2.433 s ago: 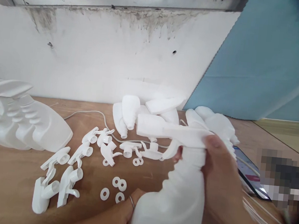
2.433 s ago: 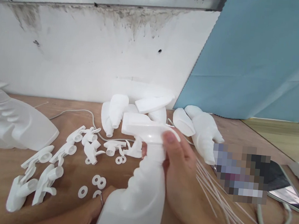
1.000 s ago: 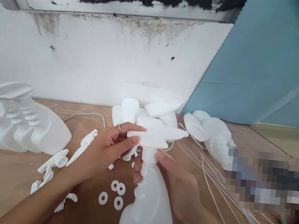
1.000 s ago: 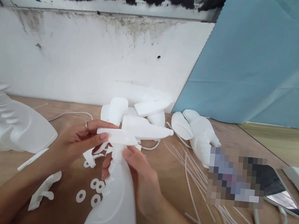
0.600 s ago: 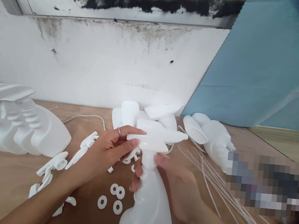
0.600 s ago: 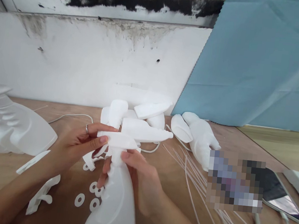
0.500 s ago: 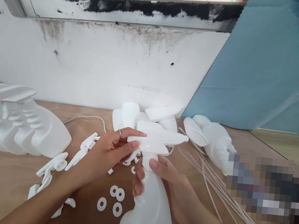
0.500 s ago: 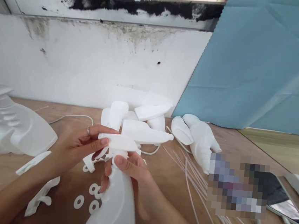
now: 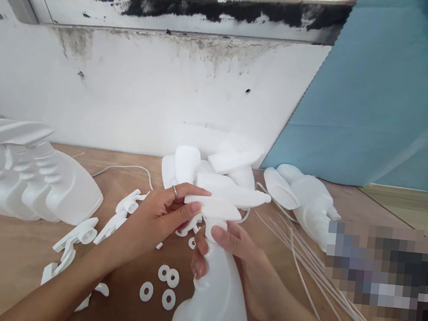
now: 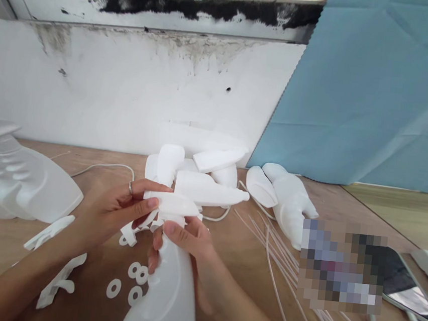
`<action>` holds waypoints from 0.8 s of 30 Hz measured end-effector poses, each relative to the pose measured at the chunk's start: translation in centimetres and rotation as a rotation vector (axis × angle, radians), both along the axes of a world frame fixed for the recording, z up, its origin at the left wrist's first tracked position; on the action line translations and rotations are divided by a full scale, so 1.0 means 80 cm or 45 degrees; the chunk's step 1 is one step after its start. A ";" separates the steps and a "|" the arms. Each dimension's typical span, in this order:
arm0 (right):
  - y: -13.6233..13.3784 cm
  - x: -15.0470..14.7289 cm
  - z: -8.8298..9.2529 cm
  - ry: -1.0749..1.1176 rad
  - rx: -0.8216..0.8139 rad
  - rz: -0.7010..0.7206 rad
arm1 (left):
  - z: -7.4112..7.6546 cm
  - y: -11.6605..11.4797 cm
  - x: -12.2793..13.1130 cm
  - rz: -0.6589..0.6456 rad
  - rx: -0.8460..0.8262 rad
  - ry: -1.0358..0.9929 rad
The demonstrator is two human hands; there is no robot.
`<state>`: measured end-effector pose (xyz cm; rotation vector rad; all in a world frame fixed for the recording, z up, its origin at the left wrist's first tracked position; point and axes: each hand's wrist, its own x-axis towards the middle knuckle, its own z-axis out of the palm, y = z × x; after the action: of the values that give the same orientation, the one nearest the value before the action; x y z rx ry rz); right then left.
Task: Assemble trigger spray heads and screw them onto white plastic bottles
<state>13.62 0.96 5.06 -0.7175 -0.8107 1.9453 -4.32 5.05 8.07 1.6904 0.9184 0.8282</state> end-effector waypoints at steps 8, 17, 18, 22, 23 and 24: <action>0.002 0.001 -0.002 -0.035 -0.012 0.038 | -0.005 0.003 0.002 -0.009 -0.001 -0.001; 0.002 0.003 -0.005 -0.073 0.029 0.092 | -0.006 0.003 0.001 -0.017 -0.027 -0.008; 0.001 0.003 -0.006 -0.071 0.038 0.091 | -0.006 0.003 0.001 -0.024 -0.024 -0.009; 0.001 0.002 -0.006 0.040 0.049 0.069 | -0.008 0.004 0.001 -0.064 -0.017 -0.010; 0.001 0.002 -0.006 0.050 0.056 0.058 | -0.008 0.005 0.000 -0.060 -0.015 -0.006; 0.000 0.001 -0.007 0.047 0.064 0.049 | -0.009 0.005 0.000 -0.050 -0.010 -0.003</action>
<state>13.73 0.99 4.50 -0.6388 -0.8534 1.9598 -4.31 5.45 7.37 1.6951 0.8833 0.7992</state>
